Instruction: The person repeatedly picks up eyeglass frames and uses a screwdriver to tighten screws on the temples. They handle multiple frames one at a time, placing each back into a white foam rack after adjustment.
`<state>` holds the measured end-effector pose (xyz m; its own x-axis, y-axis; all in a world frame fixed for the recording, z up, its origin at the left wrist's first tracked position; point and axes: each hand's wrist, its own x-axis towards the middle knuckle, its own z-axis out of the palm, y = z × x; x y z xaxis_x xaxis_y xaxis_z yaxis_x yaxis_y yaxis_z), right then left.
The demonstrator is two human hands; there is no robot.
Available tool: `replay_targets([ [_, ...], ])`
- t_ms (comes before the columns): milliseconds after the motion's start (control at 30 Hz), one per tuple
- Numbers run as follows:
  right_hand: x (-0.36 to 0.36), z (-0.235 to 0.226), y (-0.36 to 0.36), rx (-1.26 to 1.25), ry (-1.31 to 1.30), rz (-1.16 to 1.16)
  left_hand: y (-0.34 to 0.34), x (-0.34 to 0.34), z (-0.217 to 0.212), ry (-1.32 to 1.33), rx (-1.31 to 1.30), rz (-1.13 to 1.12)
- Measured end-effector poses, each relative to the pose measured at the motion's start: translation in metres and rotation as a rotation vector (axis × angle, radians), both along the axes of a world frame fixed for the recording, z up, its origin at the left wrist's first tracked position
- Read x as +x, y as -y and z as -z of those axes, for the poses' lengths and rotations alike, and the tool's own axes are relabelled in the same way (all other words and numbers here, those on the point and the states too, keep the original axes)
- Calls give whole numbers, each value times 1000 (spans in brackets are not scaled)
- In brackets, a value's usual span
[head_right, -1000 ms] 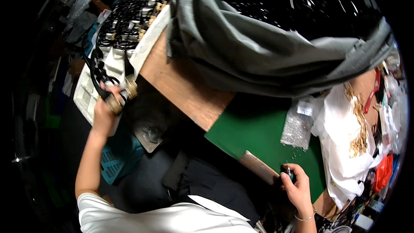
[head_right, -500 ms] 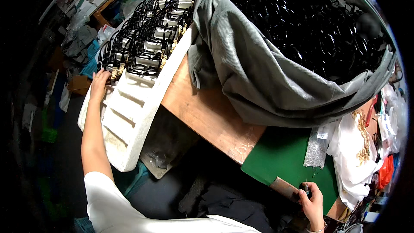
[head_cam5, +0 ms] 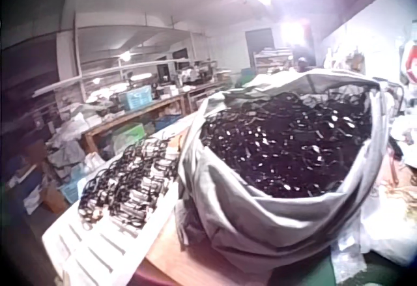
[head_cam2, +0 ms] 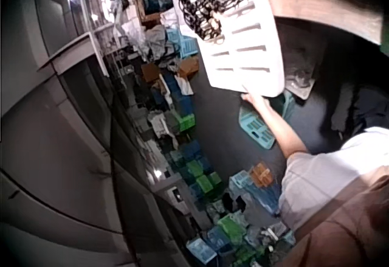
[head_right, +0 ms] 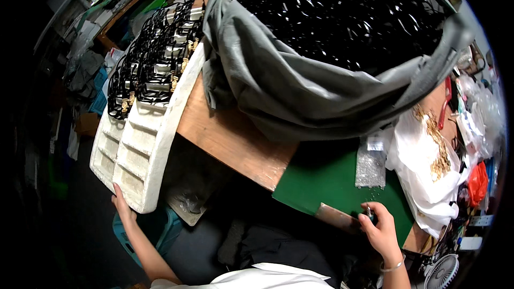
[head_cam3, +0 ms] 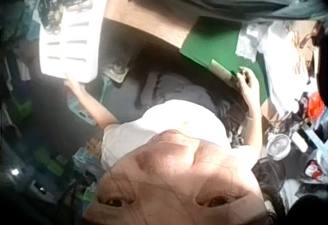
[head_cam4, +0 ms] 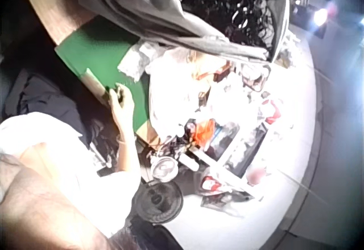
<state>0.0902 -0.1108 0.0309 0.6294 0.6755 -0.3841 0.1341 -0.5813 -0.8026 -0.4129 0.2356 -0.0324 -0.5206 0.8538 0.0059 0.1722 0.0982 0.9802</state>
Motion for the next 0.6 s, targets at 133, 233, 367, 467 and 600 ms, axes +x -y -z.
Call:
replay_targets([
  [133,17,5,9,6,64,-121,7,47,-10,268,83,208],
  [233,25,6,6,18,119,-205,12,57,-11,176,116,194],
  [367,28,4,7,175,215,-380,7,42,3,129,61,270],
  [467,32,0,19,136,62,-318,17,62,-29,-654,-92,-29],
  [600,43,-5,34,60,-290,-74,22,207,-91,-509,449,395],
])
